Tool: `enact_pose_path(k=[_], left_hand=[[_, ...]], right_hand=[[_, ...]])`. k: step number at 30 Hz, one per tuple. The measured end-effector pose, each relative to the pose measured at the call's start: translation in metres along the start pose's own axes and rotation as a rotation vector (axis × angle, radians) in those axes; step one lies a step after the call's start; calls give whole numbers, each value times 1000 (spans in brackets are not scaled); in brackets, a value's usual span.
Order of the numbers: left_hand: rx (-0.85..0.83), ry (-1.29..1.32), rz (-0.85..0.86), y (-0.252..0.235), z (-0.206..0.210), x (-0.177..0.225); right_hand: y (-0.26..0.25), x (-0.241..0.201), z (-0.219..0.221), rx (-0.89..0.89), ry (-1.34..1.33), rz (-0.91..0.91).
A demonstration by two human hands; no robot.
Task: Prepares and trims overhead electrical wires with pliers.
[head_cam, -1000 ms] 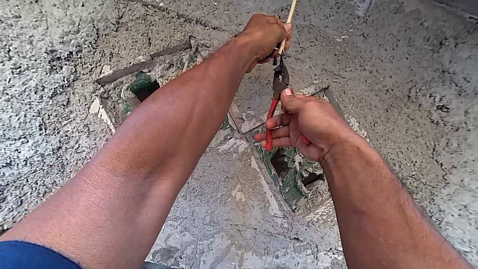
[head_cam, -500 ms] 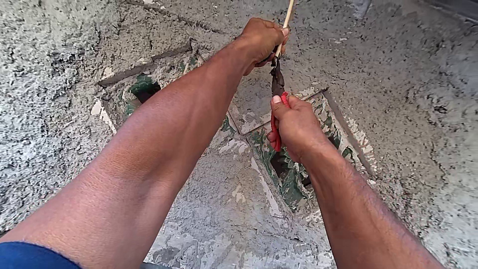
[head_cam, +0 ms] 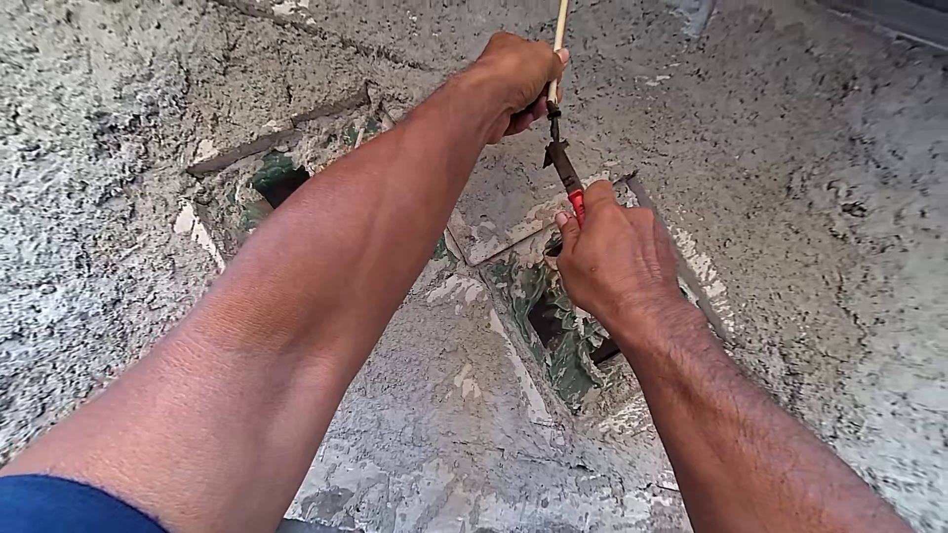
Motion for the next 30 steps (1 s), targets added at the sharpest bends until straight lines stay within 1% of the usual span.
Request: enact_pose_path(k=[6, 14, 18, 23, 27, 30], left_hand=[[16, -10, -28, 4, 9, 7], [-23, 37, -26, 7, 18, 9], [-57, 96, -22, 5, 16, 11], [-84, 117, -23, 5, 11, 11], [-96, 84, -12, 0, 3, 8], [-96, 73, 2, -1, -1, 8]], right_hand=[[4, 16, -22, 65, 52, -48], [17, 17, -24, 77, 85, -88], [12, 31, -21, 39, 85, -34], [-9, 42, -29, 37, 73, 29], [-16, 34, -46, 98, 51, 2], [-10, 17, -58, 181, 74, -88]])
Point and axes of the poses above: each hand's wrist, its own y-axis away from the middle knuckle, its own z-axis out of the palm, x = y × z, the point moved 9 cm from there along -y, towards the middle knuckle, and after that the axes turned 10 degrees about x, right-handed, at the moved point
